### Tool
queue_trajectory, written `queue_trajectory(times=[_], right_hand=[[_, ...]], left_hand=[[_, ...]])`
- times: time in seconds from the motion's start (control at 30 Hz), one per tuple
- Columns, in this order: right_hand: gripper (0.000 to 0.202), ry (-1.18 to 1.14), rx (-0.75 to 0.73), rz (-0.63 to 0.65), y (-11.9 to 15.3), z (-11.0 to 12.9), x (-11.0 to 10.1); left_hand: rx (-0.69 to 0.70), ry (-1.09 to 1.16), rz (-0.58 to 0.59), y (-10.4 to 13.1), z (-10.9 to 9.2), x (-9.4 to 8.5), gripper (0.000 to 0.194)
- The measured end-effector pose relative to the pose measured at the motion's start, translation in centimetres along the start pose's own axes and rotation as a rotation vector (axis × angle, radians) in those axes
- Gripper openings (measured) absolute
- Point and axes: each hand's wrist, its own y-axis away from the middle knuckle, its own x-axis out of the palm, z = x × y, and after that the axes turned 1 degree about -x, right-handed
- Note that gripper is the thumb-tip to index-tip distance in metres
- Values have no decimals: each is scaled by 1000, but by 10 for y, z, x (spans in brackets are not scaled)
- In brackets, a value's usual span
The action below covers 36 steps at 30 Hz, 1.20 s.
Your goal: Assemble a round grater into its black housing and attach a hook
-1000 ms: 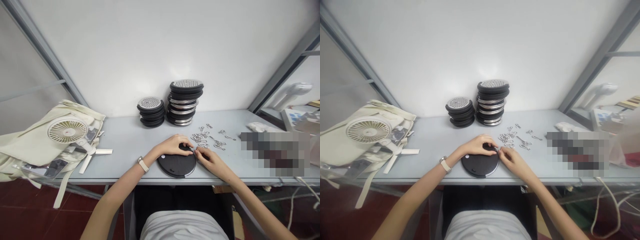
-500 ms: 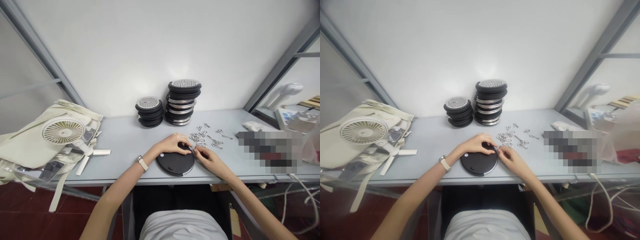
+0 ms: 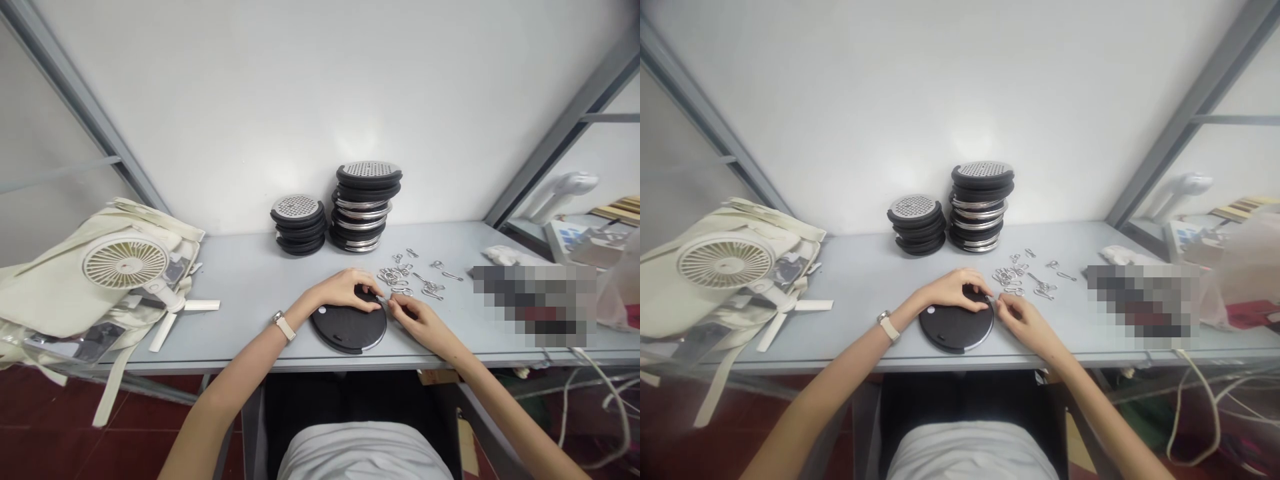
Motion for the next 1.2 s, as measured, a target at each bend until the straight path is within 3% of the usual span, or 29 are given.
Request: queue_trajectory(times=[0.23, 0.33, 0.47, 0.8, 1.2], right_hand=[[31, 97, -11, -45, -5, 6, 6], [30, 123, -28, -32, -9, 9, 6], [30, 145, -79, -1, -9, 8, 4], [30, 171, -56, -17, -2, 9, 4], [24, 45, 1, 10, 0, 12, 3]], left_hand=[[2, -191, -77, 4, -9, 0, 36], [11, -237, -79, 5, -10, 1, 32], [47, -249, -66, 4, -8, 2, 22], [115, -285, -68, 4, -6, 1, 20], [79, -246, -74, 4, -8, 1, 17]])
